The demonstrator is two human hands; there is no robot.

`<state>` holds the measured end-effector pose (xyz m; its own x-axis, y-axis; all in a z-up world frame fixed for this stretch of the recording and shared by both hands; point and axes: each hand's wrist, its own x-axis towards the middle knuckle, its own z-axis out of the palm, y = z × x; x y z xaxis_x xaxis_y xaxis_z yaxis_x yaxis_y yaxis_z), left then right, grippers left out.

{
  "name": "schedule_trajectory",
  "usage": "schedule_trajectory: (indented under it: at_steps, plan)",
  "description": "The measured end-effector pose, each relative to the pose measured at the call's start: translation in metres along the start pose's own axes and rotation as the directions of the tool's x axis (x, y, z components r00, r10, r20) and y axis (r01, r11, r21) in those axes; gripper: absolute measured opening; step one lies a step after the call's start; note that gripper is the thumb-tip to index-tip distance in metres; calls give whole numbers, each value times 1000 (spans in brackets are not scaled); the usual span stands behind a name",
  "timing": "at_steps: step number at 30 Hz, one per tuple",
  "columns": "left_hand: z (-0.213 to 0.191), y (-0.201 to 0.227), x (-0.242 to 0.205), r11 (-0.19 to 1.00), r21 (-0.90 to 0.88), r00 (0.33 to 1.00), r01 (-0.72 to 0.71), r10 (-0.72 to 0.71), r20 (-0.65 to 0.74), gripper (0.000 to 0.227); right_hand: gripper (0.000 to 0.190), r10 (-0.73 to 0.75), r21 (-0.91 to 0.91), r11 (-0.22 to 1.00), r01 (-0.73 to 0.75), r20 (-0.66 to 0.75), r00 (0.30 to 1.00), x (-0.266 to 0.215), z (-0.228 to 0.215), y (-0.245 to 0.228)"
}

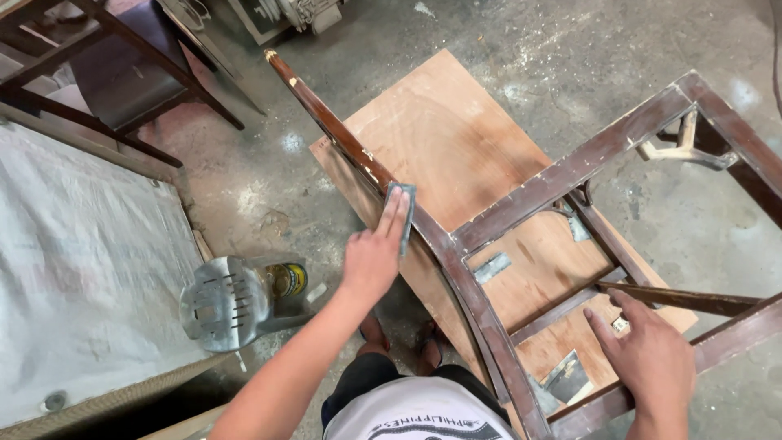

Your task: The person sands the frame of a wooden chair using a sanding block. They work on the legs and side rails of the chair, which is placed upside down on a wooden board.

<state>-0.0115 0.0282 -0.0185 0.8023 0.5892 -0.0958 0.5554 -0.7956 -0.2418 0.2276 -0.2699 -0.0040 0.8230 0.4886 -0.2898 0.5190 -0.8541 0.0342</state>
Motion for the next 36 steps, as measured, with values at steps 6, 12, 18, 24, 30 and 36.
schedule_trajectory:
  at_steps: [6,12,18,24,30,36]
  plan:
    - [-30,36,-62,714,-593,923,-372,351,-157,71,59,-36,72,997,40,-66,997,1,-6,-2]
    - [-47,6,-45,-498,-866,970,-34,-225,91,16,39,-160,901,143,409,-387,908,3,-24,-56]
    - [-35,28,-43,-403,-906,928,-128,-370,33,54,37,-459,834,-29,551,-501,733,-14,-79,-141]
    - [-50,33,-63,-483,-868,980,-113,-197,-18,46,134,-674,967,-45,251,-215,707,-15,-78,-138]
    - [-47,17,-63,-140,-990,1000,7,16,5,37,42,-840,783,293,549,-63,539,-27,-87,-117]
    - [-24,-28,-18,637,-727,937,-258,348,-27,84,65,-666,472,588,657,-178,724,-28,-60,-124]
